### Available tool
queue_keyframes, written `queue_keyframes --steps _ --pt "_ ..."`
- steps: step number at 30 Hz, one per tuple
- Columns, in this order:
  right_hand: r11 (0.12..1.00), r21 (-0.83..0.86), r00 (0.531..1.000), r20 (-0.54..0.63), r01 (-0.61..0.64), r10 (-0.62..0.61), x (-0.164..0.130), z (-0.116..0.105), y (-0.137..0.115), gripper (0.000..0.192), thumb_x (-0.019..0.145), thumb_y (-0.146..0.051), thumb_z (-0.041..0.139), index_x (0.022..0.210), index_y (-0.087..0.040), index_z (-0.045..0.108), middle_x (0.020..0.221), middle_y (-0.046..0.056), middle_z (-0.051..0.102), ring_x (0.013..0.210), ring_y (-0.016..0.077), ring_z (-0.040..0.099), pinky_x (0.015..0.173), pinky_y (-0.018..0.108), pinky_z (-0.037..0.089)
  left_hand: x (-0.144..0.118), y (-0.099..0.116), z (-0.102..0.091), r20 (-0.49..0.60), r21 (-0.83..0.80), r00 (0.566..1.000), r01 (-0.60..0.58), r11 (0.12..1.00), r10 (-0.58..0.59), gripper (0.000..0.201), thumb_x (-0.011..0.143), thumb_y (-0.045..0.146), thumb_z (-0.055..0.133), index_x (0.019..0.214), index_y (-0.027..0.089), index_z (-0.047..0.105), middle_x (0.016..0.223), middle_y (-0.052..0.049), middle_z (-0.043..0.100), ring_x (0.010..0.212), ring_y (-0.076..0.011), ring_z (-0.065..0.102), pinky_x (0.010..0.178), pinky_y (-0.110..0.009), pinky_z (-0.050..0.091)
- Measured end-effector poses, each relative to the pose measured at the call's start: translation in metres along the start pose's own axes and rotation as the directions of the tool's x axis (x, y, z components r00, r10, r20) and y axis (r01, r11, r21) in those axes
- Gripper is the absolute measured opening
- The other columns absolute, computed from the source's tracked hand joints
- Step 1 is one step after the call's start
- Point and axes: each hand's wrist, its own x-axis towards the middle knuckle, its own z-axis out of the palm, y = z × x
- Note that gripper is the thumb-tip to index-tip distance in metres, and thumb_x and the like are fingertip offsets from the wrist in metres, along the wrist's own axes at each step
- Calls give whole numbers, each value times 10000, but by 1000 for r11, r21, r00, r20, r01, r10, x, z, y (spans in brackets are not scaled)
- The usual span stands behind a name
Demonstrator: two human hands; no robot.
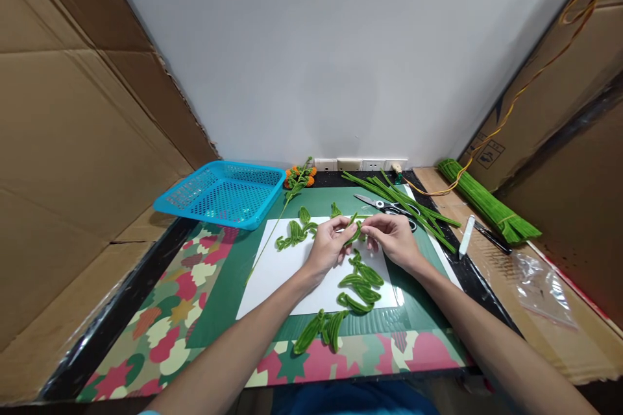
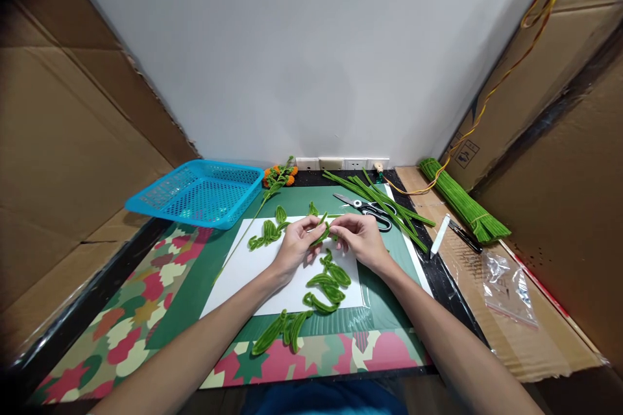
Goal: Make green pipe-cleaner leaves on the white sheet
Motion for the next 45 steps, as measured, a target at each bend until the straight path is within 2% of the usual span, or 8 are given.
queue_keyframes --steps 5,9,15,24,30,36,41,45 --pt "1000 1 999 -26 22 -22 0 0 2 279 879 -449 778 868 -170 773 587 13 686 457 153 607 444 262 481 1 -1 -2 47 13 999 11 1000 -12 427 868 563 763 951 159 649 487 59 577 299 -49 391 306 -152 287" --pt "999 -6 998 -39 45 -45 -3 2 1 239 887 -420 776 866 -182 758 670 27 719 518 159 639 471 263 494 1 -1 -3 61 3 998 24 1000 -25 430 864 570 764 909 164 630 490 57 577 304 -45 377 307 -154 273" --pt "996 -40 997 -9 75 -76 -5 3 -3 176 916 -357 750 868 -187 751 648 19 706 526 159 630 501 271 502 -1 -2 -3 74 3 997 27 1000 -27 423 872 566 759 912 166 629 485 56 575 305 -45 363 311 -154 274" --pt "990 -99 995 19 103 -101 -6 3 -2 194 956 -367 704 874 -192 711 642 9 683 521 157 618 513 275 511 -3 -1 -3 84 9 996 18 1000 -19 431 871 579 753 900 167 628 507 60 561 323 -48 374 322 -158 283" --pt "980 -148 991 31 130 -127 -3 0 -6 188 958 -379 701 913 -197 724 727 24 718 585 166 650 519 269 525 -3 -2 -4 73 38 997 4 999 -7 400 906 543 730 952 151 663 569 37 600 347 -55 435 325 -156 305" --pt "939 -282 980 49 198 -192 -2 -3 -9 162 942 -357 731 991 -208 774 973 75 770 769 199 685 595 286 521 -3 -6 -1 34 66 999 -19 998 16 412 887 547 748 956 155 642 578 36 594 369 -65 448 324 -158 315" --pt "912 -357 979 75 203 -188 -2 0 -8 199 999 -375 641 945 -209 735 926 68 739 772 204 677 624 297 512 -3 -9 0 33 108 999 -43 993 39 387 891 529 736 926 162 619 614 22 608 403 -81 478 335 -169 359" --pt "925 -345 987 50 158 -150 -5 7 -5 211 1019 -403 593 964 -207 651 838 45 695 674 184 651 553 274 475 -4 -9 1 41 97 997 -63 993 59 352 904 500 721 904 165 615 625 31 581 412 -78 467 337 -173 355"
